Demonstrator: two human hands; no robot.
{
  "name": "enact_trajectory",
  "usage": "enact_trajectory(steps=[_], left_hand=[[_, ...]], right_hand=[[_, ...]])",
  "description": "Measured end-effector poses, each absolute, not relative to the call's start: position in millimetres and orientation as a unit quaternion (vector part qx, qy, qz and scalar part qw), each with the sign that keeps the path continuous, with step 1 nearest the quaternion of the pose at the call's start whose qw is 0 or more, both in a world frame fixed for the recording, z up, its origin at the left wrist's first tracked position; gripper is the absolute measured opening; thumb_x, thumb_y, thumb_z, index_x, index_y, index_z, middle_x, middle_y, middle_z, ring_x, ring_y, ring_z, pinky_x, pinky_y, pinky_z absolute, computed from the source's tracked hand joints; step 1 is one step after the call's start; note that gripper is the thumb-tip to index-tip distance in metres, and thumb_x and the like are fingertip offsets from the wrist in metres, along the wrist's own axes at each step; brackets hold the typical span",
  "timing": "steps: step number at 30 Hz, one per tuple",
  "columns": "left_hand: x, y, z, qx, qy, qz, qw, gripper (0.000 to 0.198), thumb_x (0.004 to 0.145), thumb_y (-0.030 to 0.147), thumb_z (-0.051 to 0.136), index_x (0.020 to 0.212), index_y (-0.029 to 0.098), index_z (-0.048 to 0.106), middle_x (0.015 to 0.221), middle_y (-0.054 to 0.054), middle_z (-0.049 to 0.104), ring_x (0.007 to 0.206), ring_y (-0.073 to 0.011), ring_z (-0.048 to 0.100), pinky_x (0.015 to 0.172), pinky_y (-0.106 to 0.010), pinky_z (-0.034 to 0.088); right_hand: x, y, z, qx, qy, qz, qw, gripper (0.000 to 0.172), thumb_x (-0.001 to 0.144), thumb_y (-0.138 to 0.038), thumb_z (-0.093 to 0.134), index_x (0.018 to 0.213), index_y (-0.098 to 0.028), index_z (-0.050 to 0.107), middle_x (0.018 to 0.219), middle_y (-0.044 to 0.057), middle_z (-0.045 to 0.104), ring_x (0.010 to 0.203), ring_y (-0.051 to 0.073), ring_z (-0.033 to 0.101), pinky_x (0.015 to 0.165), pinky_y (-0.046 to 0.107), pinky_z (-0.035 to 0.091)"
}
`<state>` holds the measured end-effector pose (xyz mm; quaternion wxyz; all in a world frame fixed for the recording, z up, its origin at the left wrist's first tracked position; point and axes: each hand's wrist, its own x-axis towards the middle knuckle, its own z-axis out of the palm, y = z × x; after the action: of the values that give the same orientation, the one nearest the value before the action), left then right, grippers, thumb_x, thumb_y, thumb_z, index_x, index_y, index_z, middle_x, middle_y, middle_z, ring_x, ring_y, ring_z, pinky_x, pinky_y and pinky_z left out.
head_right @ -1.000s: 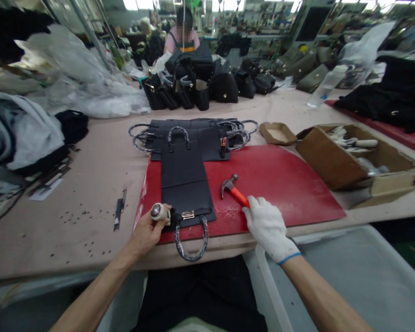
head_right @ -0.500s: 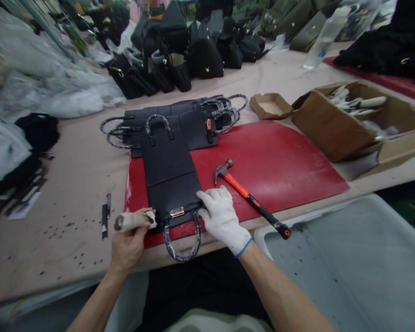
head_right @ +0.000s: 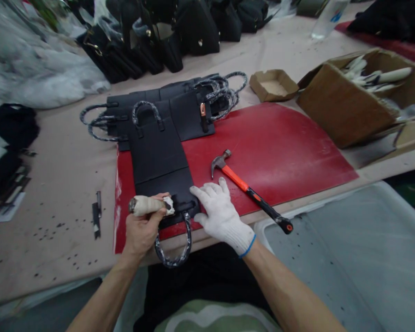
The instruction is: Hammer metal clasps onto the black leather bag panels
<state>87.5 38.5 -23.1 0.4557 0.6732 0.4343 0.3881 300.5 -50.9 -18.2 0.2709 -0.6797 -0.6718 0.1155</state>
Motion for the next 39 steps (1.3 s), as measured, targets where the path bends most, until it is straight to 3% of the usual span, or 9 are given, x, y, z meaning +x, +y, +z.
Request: enact_trajectory(steps=[18, 39], left_hand=[[102, 37, -16, 0.739, 0.351, 0.368, 0.441, 0.016, 0.086, 0.024, 0.078, 0.099, 0.016, 0.072, 0.116, -0.011, 0.078, 0.107, -0.0258, 0.076, 0.098, -0.043, 0.065], [104, 33, -19, 0.765, 0.346, 0.372, 0.397, 0.017, 0.089, 0.029, 0.077, 0.098, 0.015, 0.071, 0.115, -0.014, 0.078, 0.106, -0.0273, 0.077, 0.096, -0.044, 0.065]], right_hand=[[301, -47, -21, -0.677, -0.666, 0.119, 0.289, 0.064, 0.077, -0.019, 0.074, 0.139, -0.018, 0.059, 0.128, 0.013, 0.067, 0.125, 0.033, 0.056, 0.125, 0.064, 0.020], [301, -48, -23, -0.675, -0.665, 0.123, 0.294, 0.063, 0.078, -0.019, 0.072, 0.139, -0.018, 0.059, 0.128, 0.014, 0.066, 0.127, 0.033, 0.055, 0.126, 0.065, 0.018]])
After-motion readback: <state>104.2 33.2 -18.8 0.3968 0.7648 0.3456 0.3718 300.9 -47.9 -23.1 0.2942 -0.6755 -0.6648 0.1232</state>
